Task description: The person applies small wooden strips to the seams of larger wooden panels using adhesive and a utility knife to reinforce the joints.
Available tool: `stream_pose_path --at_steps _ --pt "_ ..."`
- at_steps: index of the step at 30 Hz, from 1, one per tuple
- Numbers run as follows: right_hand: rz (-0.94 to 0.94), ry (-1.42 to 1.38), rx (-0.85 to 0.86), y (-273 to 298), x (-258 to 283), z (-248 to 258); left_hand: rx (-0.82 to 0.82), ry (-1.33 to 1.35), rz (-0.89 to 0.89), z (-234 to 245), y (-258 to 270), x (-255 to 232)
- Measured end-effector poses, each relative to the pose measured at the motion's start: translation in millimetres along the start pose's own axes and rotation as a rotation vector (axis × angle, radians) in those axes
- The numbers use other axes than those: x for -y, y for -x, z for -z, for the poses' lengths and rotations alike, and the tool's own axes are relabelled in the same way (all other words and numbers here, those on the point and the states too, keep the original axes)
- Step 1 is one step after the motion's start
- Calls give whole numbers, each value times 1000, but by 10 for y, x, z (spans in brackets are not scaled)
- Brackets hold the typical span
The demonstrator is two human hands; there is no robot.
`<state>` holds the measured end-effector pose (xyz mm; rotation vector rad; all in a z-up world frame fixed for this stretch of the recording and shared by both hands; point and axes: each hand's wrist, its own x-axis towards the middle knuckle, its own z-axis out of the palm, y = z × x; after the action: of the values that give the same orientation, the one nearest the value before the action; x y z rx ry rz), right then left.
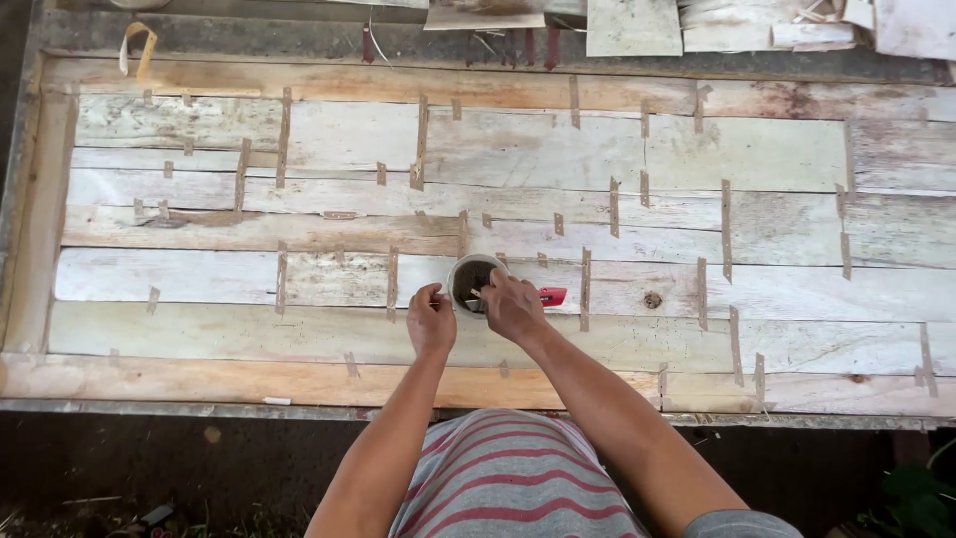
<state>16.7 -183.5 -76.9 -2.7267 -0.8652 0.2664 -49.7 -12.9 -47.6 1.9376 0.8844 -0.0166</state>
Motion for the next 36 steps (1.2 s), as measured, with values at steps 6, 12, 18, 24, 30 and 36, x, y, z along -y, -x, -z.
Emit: stream_pose_path --at_steps 6,12,18,24,30,36 --pt "-185 -165 -70 45 217 412 -79 59 -78 132 106 -278" --pt "-342 -458 -371 57 224 545 155 321 23 -94 17 -428" --pt "-167 -157 -502 264 53 614 231 404 149 -269 174 -933" --pt "-430 -382 -500 435 -64 858 326 543 163 -601 194 -966" --pt "-793 -1364 -403 577 -421 1307 353 641 172 -842 510 -1439" --pt "-759 -1519 -440 733 -1411 1386 343 618 185 -1908 740 -1742"
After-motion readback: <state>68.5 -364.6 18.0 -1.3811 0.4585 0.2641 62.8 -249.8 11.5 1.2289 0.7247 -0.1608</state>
